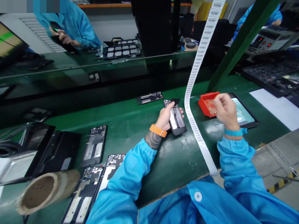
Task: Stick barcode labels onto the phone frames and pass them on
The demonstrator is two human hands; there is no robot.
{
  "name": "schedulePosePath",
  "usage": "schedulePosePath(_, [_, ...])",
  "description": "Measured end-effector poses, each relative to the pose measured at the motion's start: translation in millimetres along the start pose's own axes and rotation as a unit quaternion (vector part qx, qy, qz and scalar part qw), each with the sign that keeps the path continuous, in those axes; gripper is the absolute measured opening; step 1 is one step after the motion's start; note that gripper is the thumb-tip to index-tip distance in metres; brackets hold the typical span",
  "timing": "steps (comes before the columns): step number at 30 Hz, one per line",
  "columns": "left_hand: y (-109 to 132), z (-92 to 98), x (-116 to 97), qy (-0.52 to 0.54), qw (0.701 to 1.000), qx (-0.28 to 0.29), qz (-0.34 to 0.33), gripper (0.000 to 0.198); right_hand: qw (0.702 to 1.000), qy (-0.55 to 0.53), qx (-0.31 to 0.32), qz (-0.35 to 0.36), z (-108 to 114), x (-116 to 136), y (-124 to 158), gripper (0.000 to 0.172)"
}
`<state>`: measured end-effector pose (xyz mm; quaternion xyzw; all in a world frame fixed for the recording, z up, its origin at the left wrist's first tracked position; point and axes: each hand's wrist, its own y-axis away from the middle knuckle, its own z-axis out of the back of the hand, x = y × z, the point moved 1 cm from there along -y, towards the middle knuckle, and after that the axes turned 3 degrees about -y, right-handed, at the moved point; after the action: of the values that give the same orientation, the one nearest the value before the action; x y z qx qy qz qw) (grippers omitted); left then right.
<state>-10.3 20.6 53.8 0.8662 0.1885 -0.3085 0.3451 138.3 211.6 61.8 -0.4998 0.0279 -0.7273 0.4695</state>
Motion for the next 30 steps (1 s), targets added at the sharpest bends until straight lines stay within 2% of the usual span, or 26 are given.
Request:
schedulePosePath(1, [-1.9,-1.0,4.8,0.004,1.000,0.022,0.016,0.032,0.994,0.067,-0.083,-0.040,8.2,-15.8,-7.0,0.016])
schedulePosePath(2, [-3.4,-3.1,11.4,0.002,0.998,0.048,0.033,0.031,0.981,0.133,-0.119,-0.076,13.5,-30.7,-13.3,0.018])
schedulePosePath(5, [-4.5,-12.5,36.6,-0.023,0.992,0.098,0.070,0.028,0.951,0.241,-0.114,-0.156,20.3,-59.4,-23.6,0.025])
schedulePosePath(7, [-4.0,-17.6,52.0,-0.045,0.990,0.110,0.080,0.030,0.949,0.242,-0.134,-0.147,24.6,-57.2,-18.0,0.014])
schedulePosePath(8, [-3.8,-19.2,58.0,-0.055,0.989,0.114,0.082,0.031,0.953,0.232,-0.151,-0.123,27.1,-49.9,-9.6,0.007])
schedulePosePath(9, [-3.8,-20.1,62.5,-0.063,0.988,0.119,0.080,0.032,0.959,0.217,-0.156,-0.090,29.2,-39.8,2.9,0.007])
schedulePosePath(10, [-4.2,-20.4,65.8,-0.067,0.987,0.122,0.078,0.032,0.969,0.198,-0.142,-0.050,30.5,-28.5,19.3,0.013])
schedulePosePath(11, [-4.9,-20.2,67.8,-0.067,0.987,0.123,0.076,0.032,0.979,0.175,-0.102,-0.007,30.7,-17.3,38.9,0.016])
schedulePosePath(13, [-7.3,-18.9,69.6,-0.063,0.987,0.122,0.079,0.031,0.988,0.119,0.060,0.073,27.6,0.2,82.3,0.018])
schedulePosePath(14, [-8.8,-18.0,69.8,-0.061,0.987,0.123,0.082,0.032,0.977,0.102,0.153,0.107,25.0,5.3,103.1,0.021])
schedulePosePath(15, [-10.5,-17.1,69.8,-0.061,0.987,0.125,0.086,0.034,0.967,0.099,0.205,0.114,22.8,7.5,120.7,0.025])
schedulePosePath(17, [-13.6,-15.2,69.9,-0.063,0.985,0.129,0.093,0.037,0.956,0.113,0.254,0.097,17.5,6.1,143.2,0.030])
schedulePosePath(19, [-15.8,-13.7,70.6,-0.065,0.984,0.130,0.099,0.041,0.957,0.126,0.255,0.061,11.3,1.5,148.6,0.032])
schedulePosePath(22, [-16.4,-12.5,71.4,-0.063,0.985,0.127,0.102,0.047,0.961,0.117,0.248,0.026,3.7,-3.5,139.4,0.033])
schedulePosePath(25, [-16.0,-11.8,71.4,-0.064,0.985,0.123,0.107,0.050,0.964,0.106,0.242,0.022,0.2,-5.2,131.5,0.026])
schedulePosePath(30, [-19.1,-10.8,71.5,-0.050,0.986,0.119,0.110,0.051,0.975,0.097,0.195,0.042,-2.5,-5.5,134.9,0.014])
